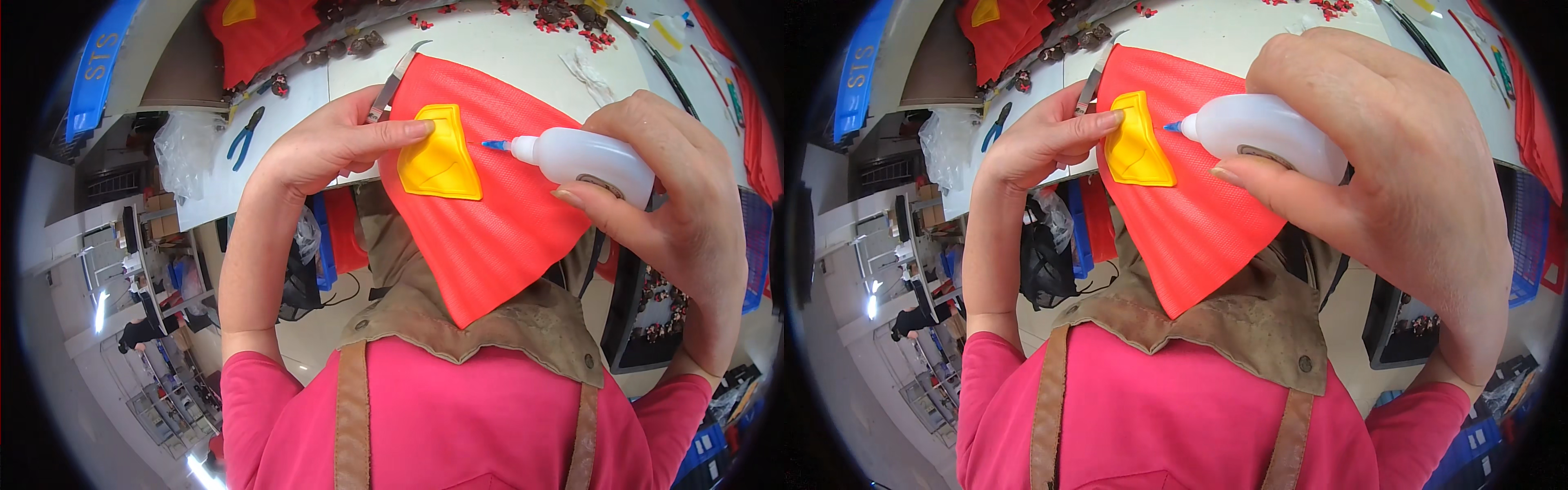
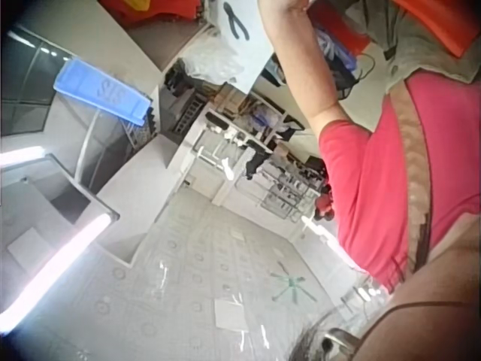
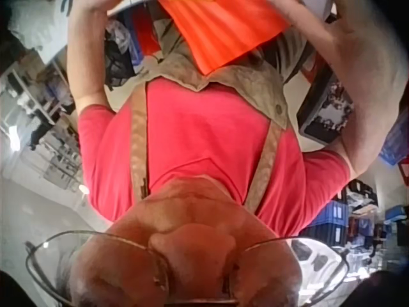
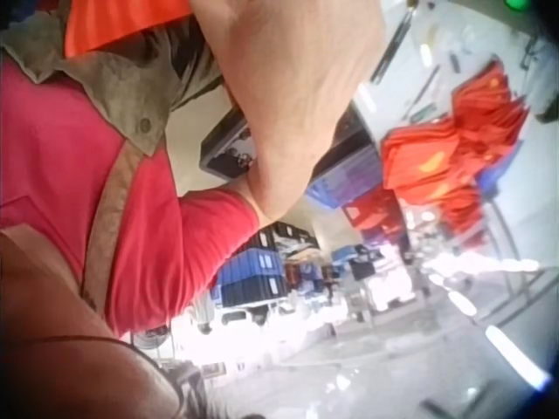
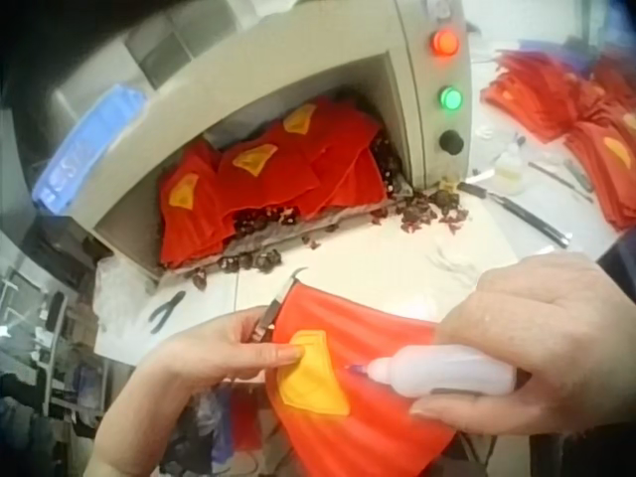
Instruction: Applying adhesive and attaching yellow insignia to red fabric toy capes at a factory workbench.
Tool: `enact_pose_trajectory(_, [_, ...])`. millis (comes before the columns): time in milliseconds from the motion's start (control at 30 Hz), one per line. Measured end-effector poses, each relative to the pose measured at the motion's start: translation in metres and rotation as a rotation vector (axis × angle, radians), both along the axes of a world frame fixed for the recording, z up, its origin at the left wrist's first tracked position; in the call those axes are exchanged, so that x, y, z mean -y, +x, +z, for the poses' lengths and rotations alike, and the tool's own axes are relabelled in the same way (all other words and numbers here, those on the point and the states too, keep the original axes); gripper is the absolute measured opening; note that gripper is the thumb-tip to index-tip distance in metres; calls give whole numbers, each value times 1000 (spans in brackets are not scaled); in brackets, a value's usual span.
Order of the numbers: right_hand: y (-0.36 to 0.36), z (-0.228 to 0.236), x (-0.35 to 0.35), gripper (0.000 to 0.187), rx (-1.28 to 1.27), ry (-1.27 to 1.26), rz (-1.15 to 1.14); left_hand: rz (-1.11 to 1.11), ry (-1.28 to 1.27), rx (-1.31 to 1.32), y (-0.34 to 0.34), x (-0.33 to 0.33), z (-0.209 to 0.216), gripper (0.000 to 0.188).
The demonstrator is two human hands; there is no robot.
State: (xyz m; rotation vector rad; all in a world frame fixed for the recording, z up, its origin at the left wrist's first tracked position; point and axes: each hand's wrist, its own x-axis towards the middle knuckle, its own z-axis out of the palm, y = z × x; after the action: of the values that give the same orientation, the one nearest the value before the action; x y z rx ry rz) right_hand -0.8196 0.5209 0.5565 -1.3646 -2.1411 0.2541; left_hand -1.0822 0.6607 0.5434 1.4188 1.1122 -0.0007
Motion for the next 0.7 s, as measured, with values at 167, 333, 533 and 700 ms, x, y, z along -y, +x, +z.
enact_pose_trajectory(167, [-2, 0, -1, 37, 23, 8, -4, -16, 6, -8, 1, 0, 1, 55])
enact_pose_trajectory(333, [-19, 13, 0, 37, -30, 3, -69, -18, 15, -4, 2, 0, 3, 55])
enact_pose_trajectory(533, [-22, 20, -2, 37, -21, -53, -84, -40, -7, 2, 1, -1, 1, 56])
enact_pose_trajectory(700, [-15, 10, -3, 36, 10, -25, -47, -39, 20, -9, 2, 0, 1, 58])
